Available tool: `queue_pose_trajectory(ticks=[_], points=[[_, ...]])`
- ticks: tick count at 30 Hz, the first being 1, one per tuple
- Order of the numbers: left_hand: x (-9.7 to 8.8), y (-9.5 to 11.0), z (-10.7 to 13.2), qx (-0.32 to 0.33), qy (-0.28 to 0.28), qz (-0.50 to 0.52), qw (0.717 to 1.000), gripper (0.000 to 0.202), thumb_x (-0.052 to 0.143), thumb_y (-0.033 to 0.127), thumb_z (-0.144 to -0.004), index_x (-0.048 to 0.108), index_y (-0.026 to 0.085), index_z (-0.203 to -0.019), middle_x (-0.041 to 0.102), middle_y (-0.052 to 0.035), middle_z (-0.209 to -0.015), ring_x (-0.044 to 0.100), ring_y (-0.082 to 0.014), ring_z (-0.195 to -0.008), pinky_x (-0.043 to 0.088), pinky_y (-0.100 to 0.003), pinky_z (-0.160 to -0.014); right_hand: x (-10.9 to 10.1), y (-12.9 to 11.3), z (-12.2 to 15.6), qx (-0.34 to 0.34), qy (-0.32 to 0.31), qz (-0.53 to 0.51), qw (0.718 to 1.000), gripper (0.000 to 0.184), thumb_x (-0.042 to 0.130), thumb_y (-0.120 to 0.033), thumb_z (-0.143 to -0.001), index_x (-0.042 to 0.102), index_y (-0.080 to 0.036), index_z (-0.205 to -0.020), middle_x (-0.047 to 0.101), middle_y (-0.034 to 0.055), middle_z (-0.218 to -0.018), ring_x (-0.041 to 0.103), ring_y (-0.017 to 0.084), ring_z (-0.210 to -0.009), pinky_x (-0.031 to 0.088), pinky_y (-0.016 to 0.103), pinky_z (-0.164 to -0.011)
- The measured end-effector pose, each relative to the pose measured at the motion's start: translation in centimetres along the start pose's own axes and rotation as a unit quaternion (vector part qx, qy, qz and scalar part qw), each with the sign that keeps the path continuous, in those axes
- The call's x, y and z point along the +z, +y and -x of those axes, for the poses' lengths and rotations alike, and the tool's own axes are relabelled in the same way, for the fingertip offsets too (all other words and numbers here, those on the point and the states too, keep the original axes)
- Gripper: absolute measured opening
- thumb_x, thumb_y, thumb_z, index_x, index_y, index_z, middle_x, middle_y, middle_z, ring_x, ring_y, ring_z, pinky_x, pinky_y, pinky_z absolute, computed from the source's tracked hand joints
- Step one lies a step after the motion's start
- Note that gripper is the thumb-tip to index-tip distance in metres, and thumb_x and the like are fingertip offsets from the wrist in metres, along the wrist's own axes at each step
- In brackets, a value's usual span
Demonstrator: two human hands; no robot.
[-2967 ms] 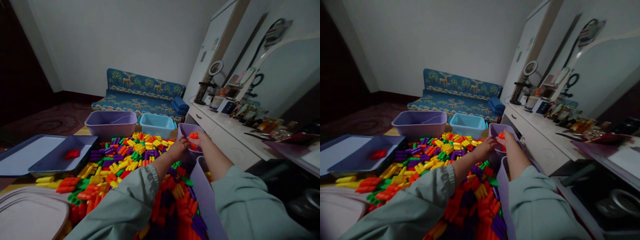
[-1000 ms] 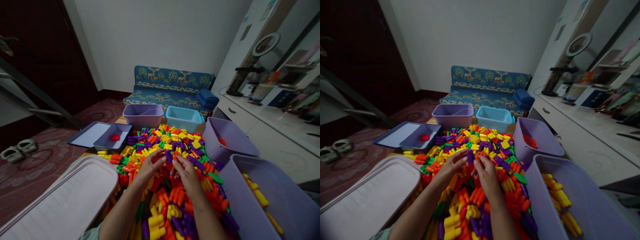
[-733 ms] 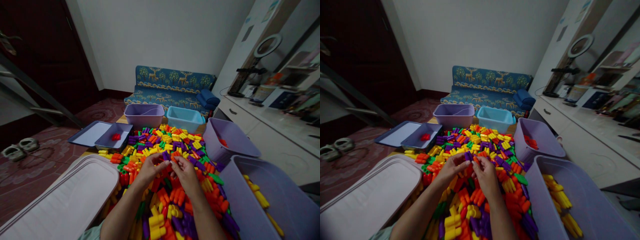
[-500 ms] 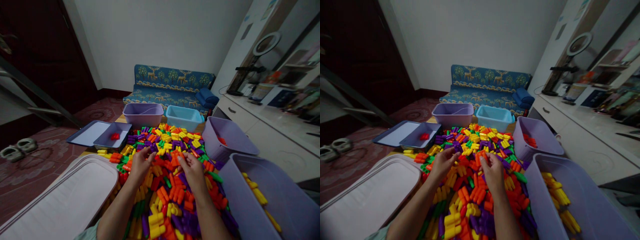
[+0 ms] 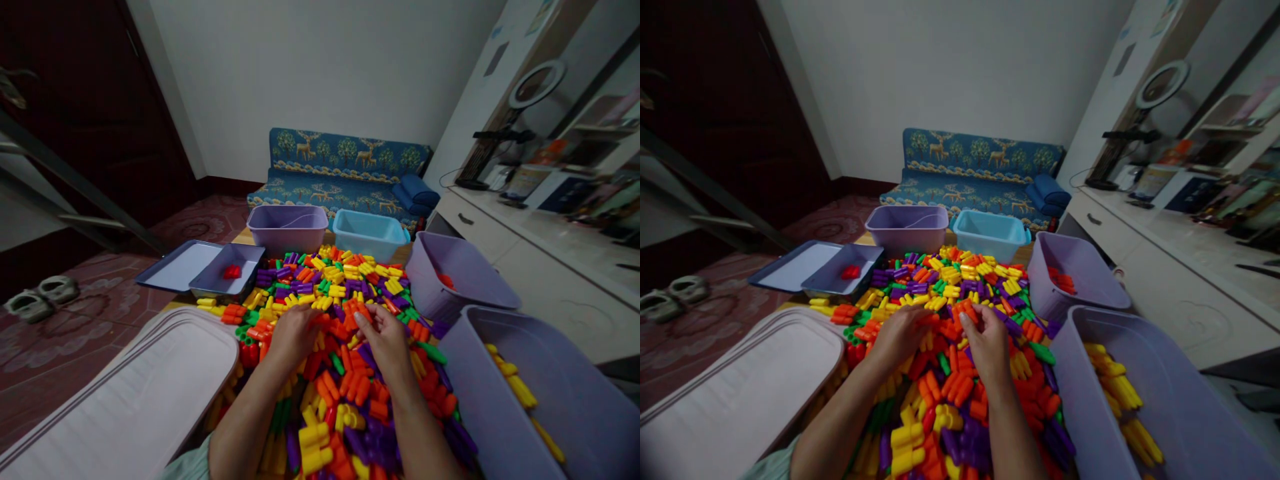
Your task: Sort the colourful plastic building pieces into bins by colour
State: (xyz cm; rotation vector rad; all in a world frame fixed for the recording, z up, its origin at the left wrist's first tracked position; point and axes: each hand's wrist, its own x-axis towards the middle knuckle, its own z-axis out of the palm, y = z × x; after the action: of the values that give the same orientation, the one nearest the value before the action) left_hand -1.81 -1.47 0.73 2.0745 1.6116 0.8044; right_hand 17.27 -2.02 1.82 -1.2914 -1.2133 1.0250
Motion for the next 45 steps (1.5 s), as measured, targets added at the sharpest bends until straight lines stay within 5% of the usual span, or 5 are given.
queue_pose_trajectory(ticks=[4,9,15,26,45], points=[[0.3,-0.2,-0.5,-0.094,0.112,0.239,0.960,0.039,0.063,0.040,-0.081,0.068,0.016,-0.112,0.071,-0.0102,-0.100,0.065,-0.0240,-0.091,0.050,-0.032,-0.076,0.3,-0.4,0.2,0.001,-0.004,-0.027,1.000,0.041,0.069,-0.052,-0.073,0.064,-0.017,-0.095,0.070,0.0058,-0.082,0.060,0.017,-0.057,0.049,0.029,-0.054],[0.3,0.5,-0.6,-0.197,0.044,0.552,0.809,0.061,0.080,0.044,-0.065,0.064,0.013,-0.115,0.070,-0.0071,-0.093,0.065,-0.0162,-0.072,0.054,-0.028,-0.061,1.3,-0.6,0.7,0.022,-0.055,-0.091,0.994,0.049,0.073,-0.048,-0.072,0.058,-0.018,-0.108,0.070,0.0046,-0.086,0.063,0.016,-0.059,0.052,0.029,-0.057],[0.9,1.0,-0.2,-0.208,0.007,0.644,0.736,0.058,0.080,0.035,-0.069,0.062,0.015,-0.121,0.066,-0.0029,-0.082,0.061,-0.0096,-0.067,0.056,-0.032,-0.076,1.8,-0.1,1.0,0.039,-0.083,-0.087,0.992,0.048,0.072,-0.045,-0.073,0.055,-0.019,-0.110,0.069,0.0031,-0.082,0.066,0.017,-0.061,0.054,0.029,-0.057],[0.9,1.8,0.1,-0.145,-0.070,0.614,0.772,0.075,0.085,0.033,-0.063,0.057,0.015,-0.130,0.070,-0.0091,-0.102,0.064,-0.0164,-0.086,0.048,-0.025,-0.078,2.1,0.5,0.9,0.035,-0.073,-0.053,0.995,0.046,0.072,-0.045,-0.073,0.057,-0.019,-0.109,0.069,0.0053,-0.092,0.063,0.015,-0.056,0.053,0.027,-0.052],[1.5,1.5,0.1,-0.105,-0.052,0.535,0.836,0.058,0.077,0.042,-0.070,0.063,0.015,-0.119,0.067,-0.0133,-0.114,0.066,-0.0253,-0.095,0.054,-0.035,-0.081,2.1,0.4,1.1,0.019,-0.075,0.012,0.997,0.035,0.072,-0.039,-0.071,0.056,-0.018,-0.094,0.070,0.0061,-0.084,0.068,0.022,-0.076,0.054,0.032,-0.067]])
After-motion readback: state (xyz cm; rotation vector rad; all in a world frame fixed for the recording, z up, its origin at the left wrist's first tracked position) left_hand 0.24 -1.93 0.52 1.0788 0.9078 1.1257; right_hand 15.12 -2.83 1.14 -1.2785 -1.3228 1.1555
